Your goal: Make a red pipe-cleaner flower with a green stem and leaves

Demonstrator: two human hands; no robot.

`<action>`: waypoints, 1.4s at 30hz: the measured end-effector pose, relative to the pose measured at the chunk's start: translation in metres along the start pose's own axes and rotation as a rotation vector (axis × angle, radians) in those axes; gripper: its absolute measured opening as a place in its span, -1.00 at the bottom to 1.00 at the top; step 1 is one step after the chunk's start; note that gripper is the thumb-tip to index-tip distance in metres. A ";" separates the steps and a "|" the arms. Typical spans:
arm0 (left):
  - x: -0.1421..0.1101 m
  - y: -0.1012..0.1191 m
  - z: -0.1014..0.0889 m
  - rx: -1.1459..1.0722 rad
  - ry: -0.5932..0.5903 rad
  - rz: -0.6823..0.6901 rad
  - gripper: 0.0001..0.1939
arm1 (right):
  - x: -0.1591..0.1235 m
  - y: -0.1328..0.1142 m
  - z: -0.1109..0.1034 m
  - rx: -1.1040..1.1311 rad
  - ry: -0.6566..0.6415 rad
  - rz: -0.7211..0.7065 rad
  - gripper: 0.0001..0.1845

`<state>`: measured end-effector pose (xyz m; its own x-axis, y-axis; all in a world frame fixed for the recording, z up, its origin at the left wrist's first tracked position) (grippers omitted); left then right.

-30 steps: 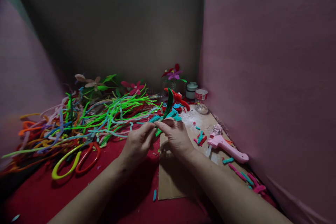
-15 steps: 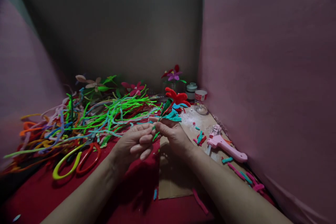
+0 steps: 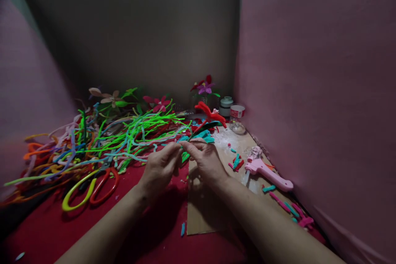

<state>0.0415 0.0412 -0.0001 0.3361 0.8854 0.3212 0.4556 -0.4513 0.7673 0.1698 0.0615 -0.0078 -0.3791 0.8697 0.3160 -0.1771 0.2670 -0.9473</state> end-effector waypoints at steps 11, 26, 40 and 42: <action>0.005 0.003 -0.004 -0.944 -0.330 -0.151 -0.82 | 0.003 -0.003 -0.006 0.041 -0.221 -0.141 -0.81; -0.001 -0.002 0.002 0.271 0.053 0.020 -0.87 | -0.001 0.005 -0.001 -0.102 0.007 -0.020 -0.78; 0.006 0.001 -0.003 -1.071 -0.438 -0.169 -0.85 | 0.003 0.011 -0.002 0.297 -0.218 0.033 -0.73; 0.007 0.001 -0.004 -0.968 -0.432 -0.168 -0.83 | 0.003 0.012 -0.001 0.311 -0.188 0.007 -0.79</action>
<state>0.0411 0.0474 0.0046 0.6796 0.7277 0.0924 -0.2600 0.1213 0.9580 0.1675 0.0673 -0.0183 -0.5367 0.7718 0.3411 -0.4307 0.0971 -0.8972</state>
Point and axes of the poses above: each hand's wrist, its own x-axis towards the middle knuckle, its own z-axis out of the palm, y = z × x, the point moved 2 cm from there along x, towards the middle knuckle, and after that the axes turned 14 degrees about -y, right-handed, at the moved point
